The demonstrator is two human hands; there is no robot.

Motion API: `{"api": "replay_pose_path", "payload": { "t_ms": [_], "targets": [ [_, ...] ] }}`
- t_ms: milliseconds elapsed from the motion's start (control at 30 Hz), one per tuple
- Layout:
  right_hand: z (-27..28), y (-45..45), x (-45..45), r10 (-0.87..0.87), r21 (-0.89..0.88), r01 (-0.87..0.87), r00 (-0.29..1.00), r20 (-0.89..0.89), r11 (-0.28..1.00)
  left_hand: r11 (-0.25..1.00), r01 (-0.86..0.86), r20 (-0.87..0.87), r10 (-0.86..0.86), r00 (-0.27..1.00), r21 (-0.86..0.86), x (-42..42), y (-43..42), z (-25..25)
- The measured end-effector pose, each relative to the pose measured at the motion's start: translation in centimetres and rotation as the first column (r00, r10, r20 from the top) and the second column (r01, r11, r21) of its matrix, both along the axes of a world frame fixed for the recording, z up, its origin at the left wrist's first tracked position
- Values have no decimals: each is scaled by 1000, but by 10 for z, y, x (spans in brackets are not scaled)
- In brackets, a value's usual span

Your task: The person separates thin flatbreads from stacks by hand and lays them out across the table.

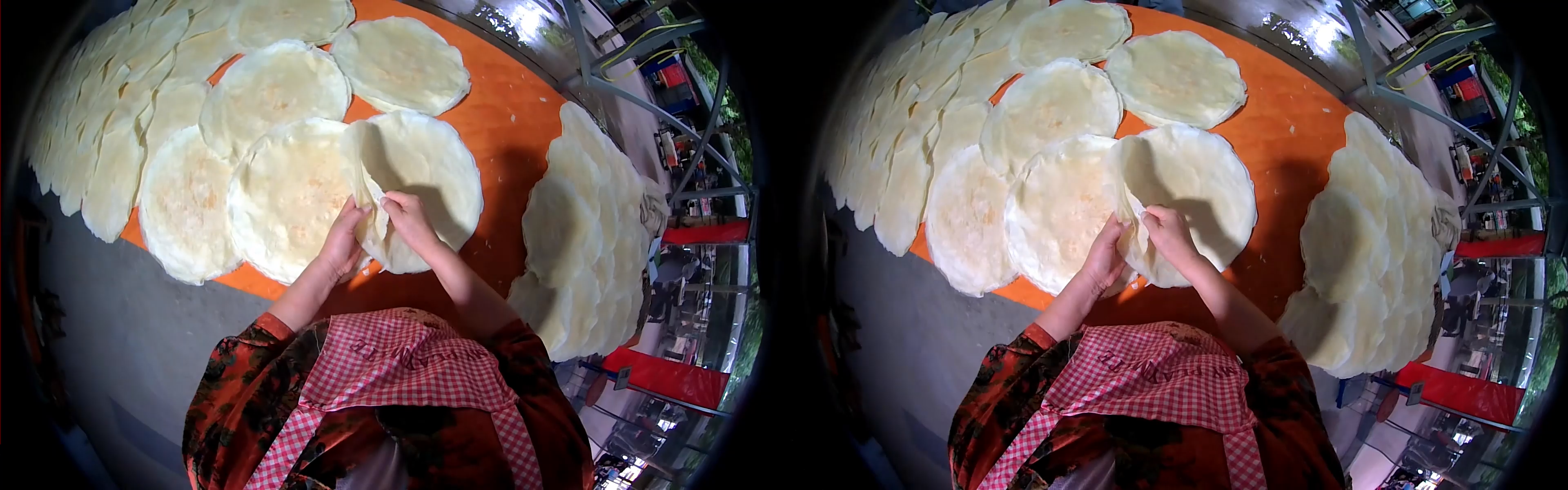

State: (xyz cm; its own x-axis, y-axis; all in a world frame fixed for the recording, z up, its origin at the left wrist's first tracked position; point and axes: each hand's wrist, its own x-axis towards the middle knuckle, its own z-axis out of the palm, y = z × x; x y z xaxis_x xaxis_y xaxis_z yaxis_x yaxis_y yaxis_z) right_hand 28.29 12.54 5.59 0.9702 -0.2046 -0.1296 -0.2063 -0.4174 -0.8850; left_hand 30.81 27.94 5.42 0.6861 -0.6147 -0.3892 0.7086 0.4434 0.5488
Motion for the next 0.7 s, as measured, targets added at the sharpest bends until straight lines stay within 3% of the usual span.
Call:
{"api": "replay_pose_path", "payload": {
  "t_ms": [33,133,233,333,433,467,500,567,667,700],
  "targets": [
    [1,0,0,-1,2,1,1000,13,1000,1000,-3,37,2,999,8,1,-1,0],
    [4,5,-2,-16,-76,21,997,76,997,996,-55,-125,64,990,73,2,-1,7],
    [-5,0,1,-26,21,26,1000,-2,999,976,-84,-76,101,992,202,5,0,-4],
    [11,4,-3,20,64,-11,990,-142,998,963,-109,107,84,991,247,4,-7,-17],
    [11,18,-25,78,-246,-43,988,133,968,938,-136,110,106,988,318,5,-8,-26],
    [24,23,-35,110,-312,-87,992,58,946,949,-167,95,146,985,268,4,-10,-16],
    [19,25,-45,91,-399,-54,993,73,915,947,-187,102,165,981,261,1,-12,-8],
    [0,23,-61,-15,-406,70,990,139,911,944,-227,115,204,972,239,-4,-18,1],
    [-11,-21,-57,-90,-340,44,988,-122,939,880,-189,122,151,981,436,6,-17,-32],
    [2,-42,-44,-181,-464,143,983,-38,874,849,-183,115,145,983,496,12,-12,-43]
  ]
}}
